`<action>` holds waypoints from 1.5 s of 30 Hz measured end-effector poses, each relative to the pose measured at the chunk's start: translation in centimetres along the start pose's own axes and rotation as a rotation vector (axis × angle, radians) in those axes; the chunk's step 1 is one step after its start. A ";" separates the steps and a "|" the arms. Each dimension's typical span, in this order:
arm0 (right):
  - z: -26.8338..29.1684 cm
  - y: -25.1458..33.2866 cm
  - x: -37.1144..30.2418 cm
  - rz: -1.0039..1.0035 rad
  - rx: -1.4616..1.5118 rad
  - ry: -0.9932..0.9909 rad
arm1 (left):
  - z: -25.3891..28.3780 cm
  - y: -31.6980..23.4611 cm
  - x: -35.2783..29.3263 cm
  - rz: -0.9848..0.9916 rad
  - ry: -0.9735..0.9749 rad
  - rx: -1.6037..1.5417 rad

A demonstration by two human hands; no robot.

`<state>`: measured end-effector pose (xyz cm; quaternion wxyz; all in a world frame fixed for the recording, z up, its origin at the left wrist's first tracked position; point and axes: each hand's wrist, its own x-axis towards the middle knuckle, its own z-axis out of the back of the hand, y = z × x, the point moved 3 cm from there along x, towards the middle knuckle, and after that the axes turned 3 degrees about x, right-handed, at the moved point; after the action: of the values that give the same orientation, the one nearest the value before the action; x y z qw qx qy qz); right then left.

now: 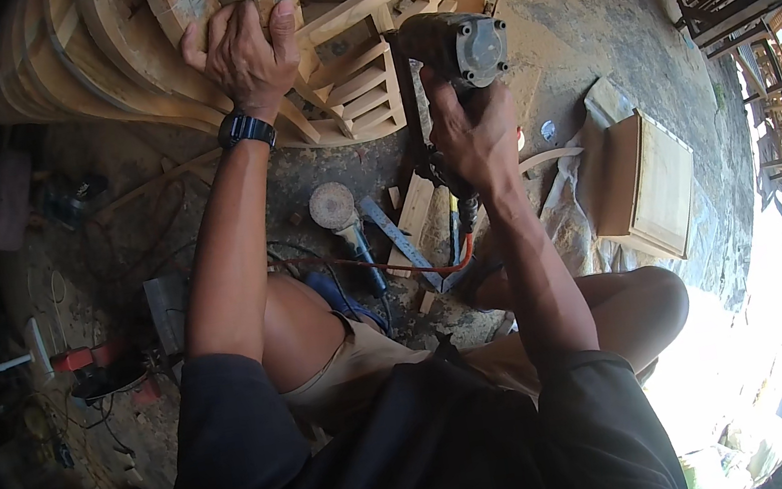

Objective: The person secures a wooden lattice structure by hand while using an angle grinder to sand its surface.

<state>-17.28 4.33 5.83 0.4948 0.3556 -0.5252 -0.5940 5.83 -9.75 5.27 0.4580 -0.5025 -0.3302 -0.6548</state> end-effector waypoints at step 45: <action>-0.2 -0.7 -4.6 -0.162 -0.026 -0.075 | 3.2 -0.8 1.2 -0.063 0.209 0.079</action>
<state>-16.11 8.63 4.65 0.4297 0.3681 -0.5051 -0.6517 6.15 -6.88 7.33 0.4887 -0.4024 -0.3219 -0.7040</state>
